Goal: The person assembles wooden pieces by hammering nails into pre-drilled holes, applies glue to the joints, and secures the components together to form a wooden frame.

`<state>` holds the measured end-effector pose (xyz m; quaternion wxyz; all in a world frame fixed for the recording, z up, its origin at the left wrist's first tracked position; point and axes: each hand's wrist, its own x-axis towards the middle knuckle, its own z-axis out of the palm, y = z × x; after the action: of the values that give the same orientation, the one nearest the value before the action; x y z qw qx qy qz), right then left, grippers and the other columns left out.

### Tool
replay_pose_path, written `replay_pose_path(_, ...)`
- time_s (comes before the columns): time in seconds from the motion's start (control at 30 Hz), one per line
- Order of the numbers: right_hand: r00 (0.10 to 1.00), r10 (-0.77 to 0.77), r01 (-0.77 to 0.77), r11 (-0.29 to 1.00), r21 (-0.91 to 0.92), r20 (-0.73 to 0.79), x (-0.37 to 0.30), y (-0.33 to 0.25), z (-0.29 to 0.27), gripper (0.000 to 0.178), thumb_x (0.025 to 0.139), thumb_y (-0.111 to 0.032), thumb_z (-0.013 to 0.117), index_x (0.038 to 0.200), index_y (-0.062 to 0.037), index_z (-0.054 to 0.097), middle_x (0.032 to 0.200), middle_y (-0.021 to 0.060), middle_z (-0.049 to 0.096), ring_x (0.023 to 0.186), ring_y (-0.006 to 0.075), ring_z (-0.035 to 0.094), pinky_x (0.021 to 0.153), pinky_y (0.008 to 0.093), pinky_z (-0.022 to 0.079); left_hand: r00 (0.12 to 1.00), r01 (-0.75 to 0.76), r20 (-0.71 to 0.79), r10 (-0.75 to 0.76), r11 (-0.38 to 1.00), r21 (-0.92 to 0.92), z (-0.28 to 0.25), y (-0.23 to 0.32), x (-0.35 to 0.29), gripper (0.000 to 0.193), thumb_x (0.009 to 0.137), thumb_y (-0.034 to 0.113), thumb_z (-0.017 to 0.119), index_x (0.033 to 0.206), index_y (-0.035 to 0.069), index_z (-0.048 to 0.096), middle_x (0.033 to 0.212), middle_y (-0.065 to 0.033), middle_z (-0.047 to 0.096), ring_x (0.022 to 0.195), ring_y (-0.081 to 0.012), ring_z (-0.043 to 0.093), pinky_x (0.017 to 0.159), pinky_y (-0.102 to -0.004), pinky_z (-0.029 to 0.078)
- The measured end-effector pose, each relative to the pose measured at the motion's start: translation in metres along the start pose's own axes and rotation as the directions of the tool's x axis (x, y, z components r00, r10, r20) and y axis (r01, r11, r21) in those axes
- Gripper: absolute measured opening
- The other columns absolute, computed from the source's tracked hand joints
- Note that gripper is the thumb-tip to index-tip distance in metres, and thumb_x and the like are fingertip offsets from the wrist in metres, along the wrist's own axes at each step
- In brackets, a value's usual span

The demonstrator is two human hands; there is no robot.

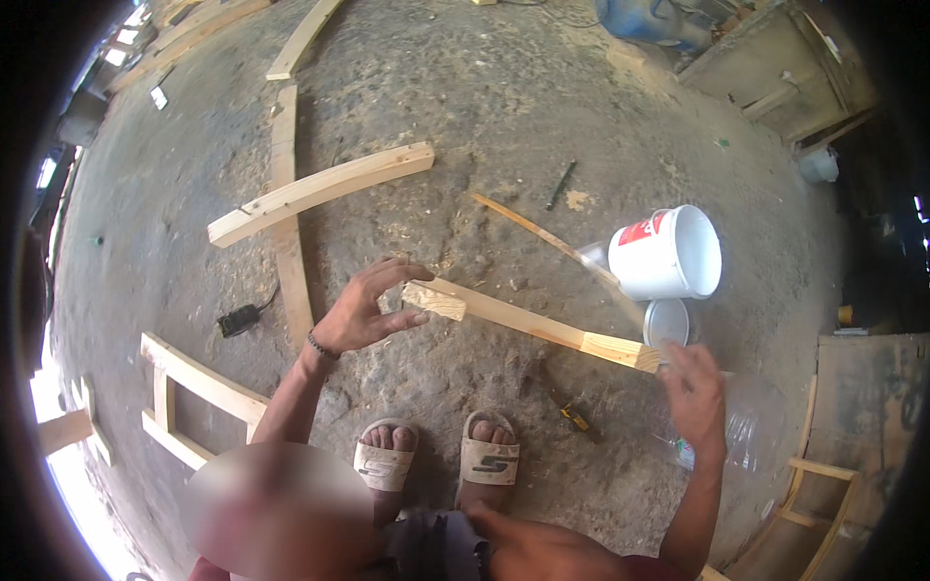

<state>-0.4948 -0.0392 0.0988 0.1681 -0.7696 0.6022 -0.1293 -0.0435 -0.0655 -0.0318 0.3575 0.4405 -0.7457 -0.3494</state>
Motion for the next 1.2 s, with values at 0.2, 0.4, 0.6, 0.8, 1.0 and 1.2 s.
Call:
replay_pose_path(0.2,0.954,-0.276,0.300,0.895,-0.332,0.117,0.014,-0.085,0.033,0.056,0.082,0.005,0.065,0.131,-0.0216,0.064,0.094,0.0087,0.054,0.074,0.0267,0.064,0.063,0.0409,0.053,1.000,-0.009,-0.027,0.008,0.998,-0.058,0.007,-0.007,0.000,0.043,0.084,0.035,0.077,0.116,0.008,0.065,0.115,-0.0103,0.068,0.111,-0.0305,0.063,0.096,-0.0421,0.050)
replay_pose_path(0.4,0.948,-0.277,0.317,0.849,-0.422,0.155,0.025,-0.110,0.047,0.055,0.087,-0.012,0.071,0.137,-0.0282,0.058,0.099,0.0061,0.053,0.081,0.0276,0.064,0.065,0.0434,0.053,0.999,-0.010,-0.037,0.005,0.992,-0.123,0.008,-0.008,0.004,0.039,0.085,0.033,0.075,0.112,0.005,0.068,0.111,-0.0121,0.070,0.103,-0.0316,0.066,0.088,-0.0426,0.052)
replay_pose_path(0.6,0.946,-0.285,0.324,0.827,-0.460,0.154,0.021,-0.114,0.052,0.050,0.086,-0.016,0.073,0.134,-0.0263,0.062,0.093,0.0058,0.053,0.081,0.0262,0.063,0.065,0.0416,0.051,0.999,0.042,0.001,-0.042,0.993,-0.111,0.008,-0.014,0.004,0.038,0.084,0.032,0.076,0.110,0.007,0.067,0.112,-0.0103,0.070,0.105,-0.0296,0.067,0.089,-0.0412,0.053)
replay_pose_path(0.8,0.964,-0.251,0.263,0.824,-0.501,0.093,0.009,-0.117,0.040,0.044,0.086,-0.014,0.072,0.130,-0.0221,0.067,0.082,0.0052,0.051,0.072,0.0247,0.060,0.062,0.0405,0.049,0.999,0.037,0.001,-0.037,0.987,-0.154,0.011,-0.017,0.004,0.037,0.084,0.032,0.076,0.110,0.007,0.067,0.110,-0.0104,0.071,0.105,-0.0298,0.067,0.088,-0.0411,0.053)
replay_pose_path(1.0,0.947,-0.274,0.321,0.835,-0.447,0.169,0.030,-0.143,0.040,0.050,0.084,-0.007,0.071,0.131,-0.0221,0.066,0.079,0.0072,0.050,0.069,0.0255,0.058,0.062,0.0426,0.046,0.999,0.040,-0.015,-0.042,0.991,-0.129,0.011,-0.018,0.002,0.037,0.083,0.030,0.076,0.110,0.006,0.067,0.109,-0.0110,0.071,0.103,-0.0301,0.067,0.088,-0.0416,0.053)
replay_pose_path(1.2,0.947,-0.236,0.318,0.778,-0.541,0.218,0.028,-0.136,0.006,0.042,0.086,-0.015,0.071,0.126,-0.0262,0.069,0.077,0.0062,0.049,0.070,0.0251,0.058,0.061,0.0406,0.047,0.998,0.027,-0.046,-0.032,0.995,-0.101,0.011,-0.011,0.001,0.037,0.084,0.029,0.076,0.111,0.005,0.067,0.109,-0.0121,0.071,0.103,-0.0305,0.067,0.087,-0.0424,0.053)
